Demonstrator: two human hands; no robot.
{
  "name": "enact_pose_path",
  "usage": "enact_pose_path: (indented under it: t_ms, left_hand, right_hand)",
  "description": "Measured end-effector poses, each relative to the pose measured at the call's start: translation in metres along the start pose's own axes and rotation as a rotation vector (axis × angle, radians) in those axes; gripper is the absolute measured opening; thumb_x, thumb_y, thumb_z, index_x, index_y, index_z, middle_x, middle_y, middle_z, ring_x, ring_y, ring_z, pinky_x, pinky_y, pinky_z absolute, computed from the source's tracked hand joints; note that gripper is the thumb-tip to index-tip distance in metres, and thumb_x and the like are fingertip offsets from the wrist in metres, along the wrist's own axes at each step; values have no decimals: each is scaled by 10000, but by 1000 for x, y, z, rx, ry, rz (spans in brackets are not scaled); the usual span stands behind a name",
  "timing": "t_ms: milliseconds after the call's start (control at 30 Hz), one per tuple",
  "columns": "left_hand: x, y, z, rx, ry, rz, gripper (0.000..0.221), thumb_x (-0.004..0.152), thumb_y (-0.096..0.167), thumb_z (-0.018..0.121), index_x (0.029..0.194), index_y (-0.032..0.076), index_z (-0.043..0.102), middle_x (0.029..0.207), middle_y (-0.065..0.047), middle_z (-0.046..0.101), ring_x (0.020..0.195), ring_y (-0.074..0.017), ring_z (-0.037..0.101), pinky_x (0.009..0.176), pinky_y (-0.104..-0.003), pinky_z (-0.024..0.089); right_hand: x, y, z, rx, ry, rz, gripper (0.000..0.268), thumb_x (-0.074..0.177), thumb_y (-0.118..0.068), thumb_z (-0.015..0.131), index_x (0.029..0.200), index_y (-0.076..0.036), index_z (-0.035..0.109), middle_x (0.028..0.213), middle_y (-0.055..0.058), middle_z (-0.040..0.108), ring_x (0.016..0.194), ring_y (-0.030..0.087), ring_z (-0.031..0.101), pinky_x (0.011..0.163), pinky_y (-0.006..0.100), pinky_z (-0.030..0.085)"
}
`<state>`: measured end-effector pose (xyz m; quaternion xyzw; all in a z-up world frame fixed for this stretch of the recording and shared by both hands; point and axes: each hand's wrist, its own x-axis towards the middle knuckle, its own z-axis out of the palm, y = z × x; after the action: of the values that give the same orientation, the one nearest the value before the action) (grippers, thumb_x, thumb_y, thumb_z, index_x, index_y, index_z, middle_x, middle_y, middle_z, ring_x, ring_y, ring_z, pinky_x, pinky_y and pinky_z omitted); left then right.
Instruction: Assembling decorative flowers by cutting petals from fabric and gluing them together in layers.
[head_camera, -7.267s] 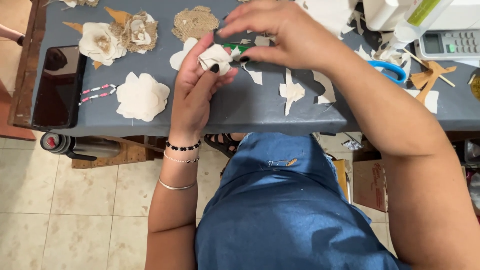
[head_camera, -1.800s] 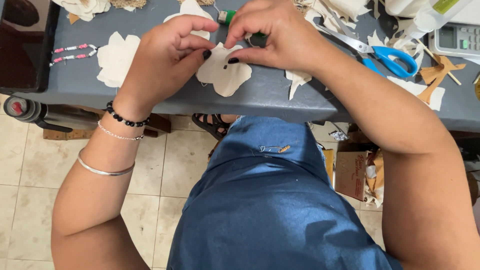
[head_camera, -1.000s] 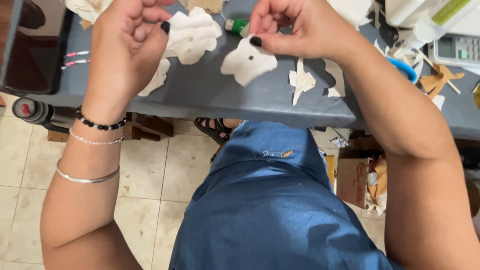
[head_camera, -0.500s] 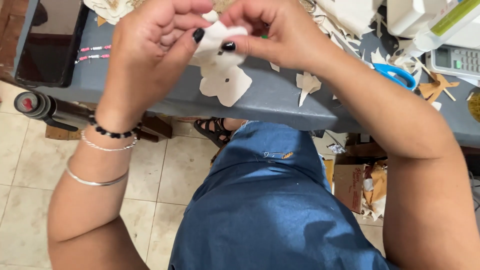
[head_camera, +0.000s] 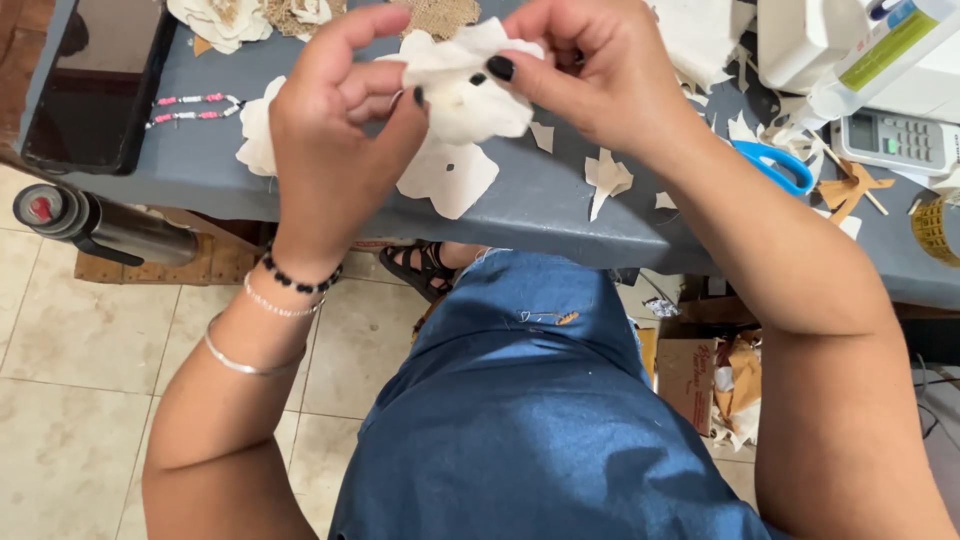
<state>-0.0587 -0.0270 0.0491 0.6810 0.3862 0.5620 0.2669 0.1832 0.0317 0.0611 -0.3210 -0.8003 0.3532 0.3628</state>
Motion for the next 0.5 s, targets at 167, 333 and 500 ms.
enact_pose_path:
  t_ms: [167,333,500]
  left_hand:
    - [-53,20,-22,190,-77,-58,195,972,-37,648,1159,-1,693,1048,-100,785,971,-173,777,849,-271,613]
    - [-116,7,-35,113,-248,16,259,950,6,741,1194,75,686,1078,-70,782,925,-160,797,824,-248,683]
    - [-91,9,-77,421,-100,-41,221,956,65,746,1175,89,744,1090,-38,783,893,-135,727,828,-271,572]
  right_hand:
    - [-30,3,-29,-264,-14,-88,142,1099,-73,738,1217,7,730,870,28,629,687,85,464,609,239,348]
    - [-34,3,-21,-171,-236,170,156,1041,-150,684,1174,-80,724,720,-43,604,548,20,416,490,170,314]
    - [-1,5,-6,-569,-282,-69,266,1035,-169,716,1276,-59,725,981,65,750,721,174,655,699,340,523]
